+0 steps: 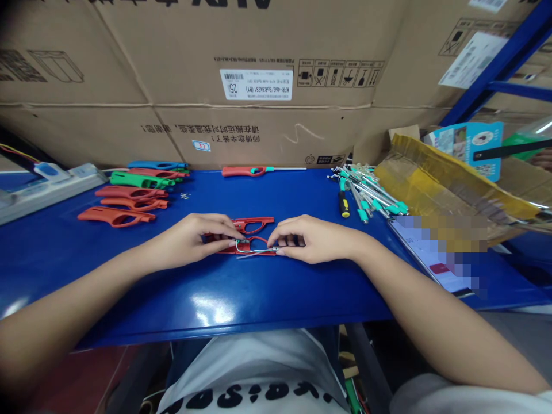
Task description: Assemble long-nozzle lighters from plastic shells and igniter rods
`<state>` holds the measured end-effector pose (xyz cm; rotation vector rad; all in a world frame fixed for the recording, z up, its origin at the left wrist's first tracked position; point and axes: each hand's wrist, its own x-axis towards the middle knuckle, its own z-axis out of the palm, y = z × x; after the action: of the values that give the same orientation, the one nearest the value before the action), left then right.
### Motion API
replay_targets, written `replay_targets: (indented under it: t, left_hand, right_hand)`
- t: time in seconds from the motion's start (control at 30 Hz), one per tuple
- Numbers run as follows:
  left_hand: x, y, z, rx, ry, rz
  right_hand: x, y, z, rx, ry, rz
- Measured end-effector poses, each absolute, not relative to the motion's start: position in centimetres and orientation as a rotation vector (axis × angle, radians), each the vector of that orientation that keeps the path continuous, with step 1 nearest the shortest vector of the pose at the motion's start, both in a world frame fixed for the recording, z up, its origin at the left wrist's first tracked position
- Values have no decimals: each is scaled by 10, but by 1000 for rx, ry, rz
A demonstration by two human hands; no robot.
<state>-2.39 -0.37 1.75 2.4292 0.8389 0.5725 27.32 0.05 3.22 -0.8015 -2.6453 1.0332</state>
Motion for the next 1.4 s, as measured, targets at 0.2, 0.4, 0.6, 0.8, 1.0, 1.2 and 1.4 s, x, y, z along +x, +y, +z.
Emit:
replay_targets:
  t: [0.2, 0.4, 0.6, 0.8, 1.0, 1.2, 1.4]
  left_hand:
    - [-22, -4, 14, 2466, 868, 602]
    - [-21, -5, 14, 2511, 842, 601]
    - [-22, -5, 13, 2549, 852, 612]
    - [-21, -6, 10, 2559, 883, 620]
    - [-18, -8, 11, 2563, 901, 619]
    - [-18, -8, 12, 2544, 909, 626]
    - [-19, -5, 10, 2527, 927, 658]
  right_hand:
    - [273, 1, 32, -864, -2616, 987]
    - [273, 1, 33, -874, -2642, 933]
    - [275, 3, 31, -879, -2652, 894]
    - [275, 0, 33, -868, -2782, 645]
    - [267, -14, 37, -882, -2969, 148]
    - [249, -32, 40, -888, -3213, -233]
    - [244, -28, 40, -880, -3246, -323]
